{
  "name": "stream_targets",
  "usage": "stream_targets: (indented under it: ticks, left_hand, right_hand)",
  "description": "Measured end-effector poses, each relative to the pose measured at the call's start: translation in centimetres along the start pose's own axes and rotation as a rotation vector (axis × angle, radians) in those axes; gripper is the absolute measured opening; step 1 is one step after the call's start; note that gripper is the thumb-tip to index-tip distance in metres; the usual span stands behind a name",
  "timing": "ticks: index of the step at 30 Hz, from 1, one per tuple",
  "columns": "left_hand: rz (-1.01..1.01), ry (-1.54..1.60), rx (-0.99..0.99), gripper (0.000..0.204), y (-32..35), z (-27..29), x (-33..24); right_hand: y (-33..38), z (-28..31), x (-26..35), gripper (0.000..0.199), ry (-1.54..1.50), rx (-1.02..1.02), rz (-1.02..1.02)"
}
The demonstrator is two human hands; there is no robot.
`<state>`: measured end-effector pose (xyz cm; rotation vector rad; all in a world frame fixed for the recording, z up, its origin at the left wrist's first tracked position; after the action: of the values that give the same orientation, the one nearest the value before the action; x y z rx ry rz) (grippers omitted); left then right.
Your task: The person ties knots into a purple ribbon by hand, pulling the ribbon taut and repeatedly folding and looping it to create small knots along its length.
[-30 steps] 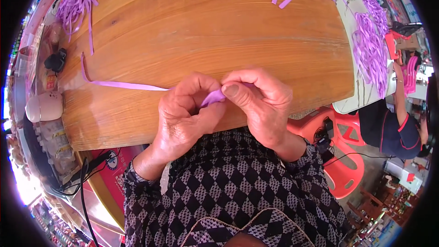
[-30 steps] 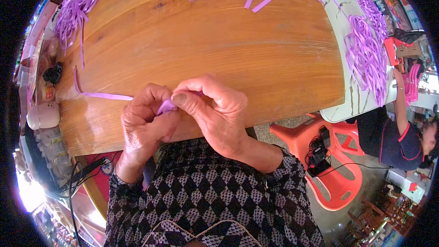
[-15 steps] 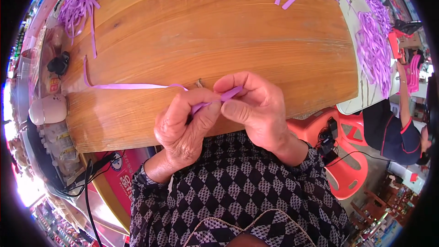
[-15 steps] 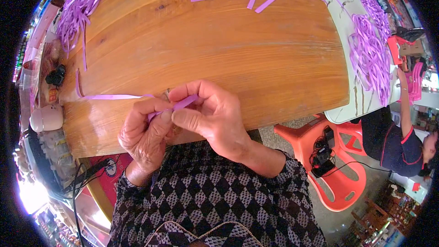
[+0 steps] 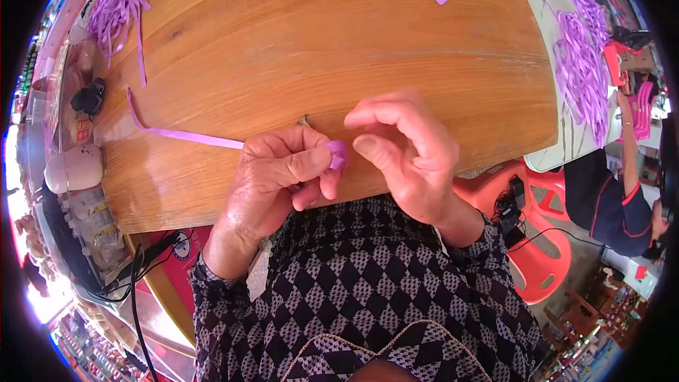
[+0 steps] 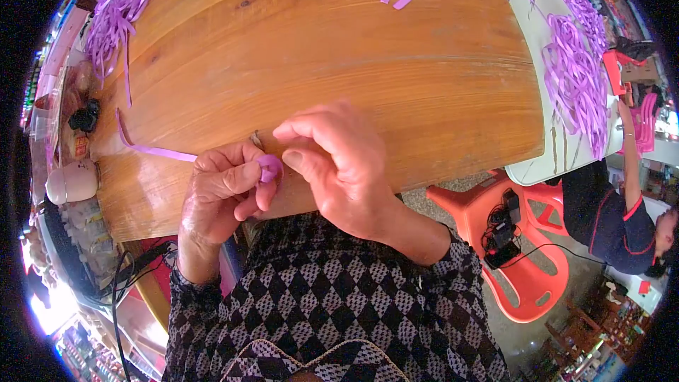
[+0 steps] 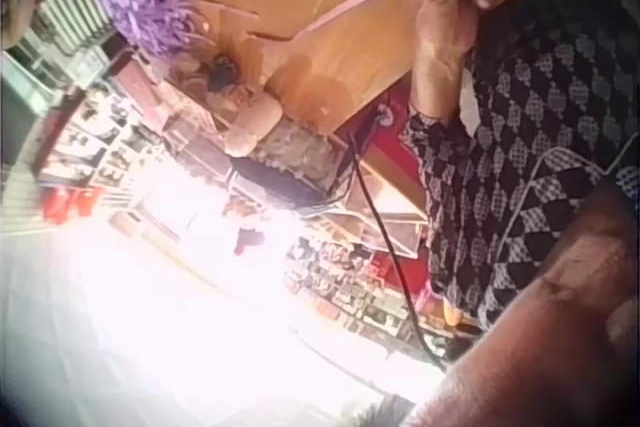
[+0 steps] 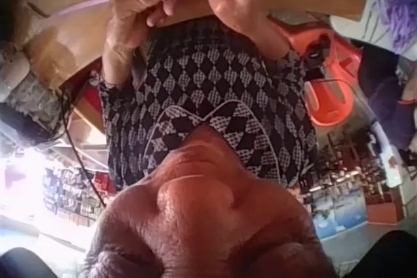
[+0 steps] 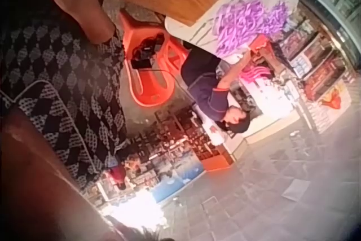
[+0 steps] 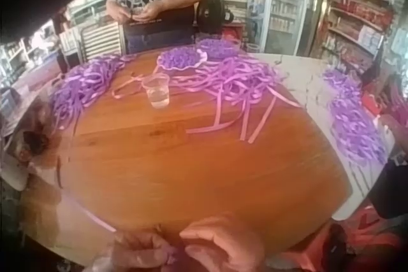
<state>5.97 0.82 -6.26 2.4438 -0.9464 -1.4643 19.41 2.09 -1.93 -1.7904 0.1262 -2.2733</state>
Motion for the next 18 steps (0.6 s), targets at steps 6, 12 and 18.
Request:
stream_targets:
  ticks: [6,12,18]
  left_hand:
    - [-0.065,0.007,-0.043,0.019,-0.2,-0.2,-0.2]
    - [-0.139,-0.023,-0.138,0.015,0.2,-0.3,-1.1]
    - [-0.289,-0.150,-0.142,0.010,0.1,-0.5,-1.4]
  right_hand:
    - [0.7,-0.6,2.1,0.019,0.130,0.023,0.248]
    - [0.1,-0.7,1.9,0.016,0.032,0.039,0.122]
    - [0.4,0.1,1.9,0.010,0.060,0.015,0.103]
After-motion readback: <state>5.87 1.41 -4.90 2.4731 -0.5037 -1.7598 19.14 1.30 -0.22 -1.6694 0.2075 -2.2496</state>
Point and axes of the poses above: each hand's wrist, its own y-axis away from the middle knuckle, its own z-axis out of the back of the hand, x = y × z, the point moved 8 cm from there along -y, towards the middle knuckle, and after that the axes turned 7 degrees about -z, right-handed, at the moved point
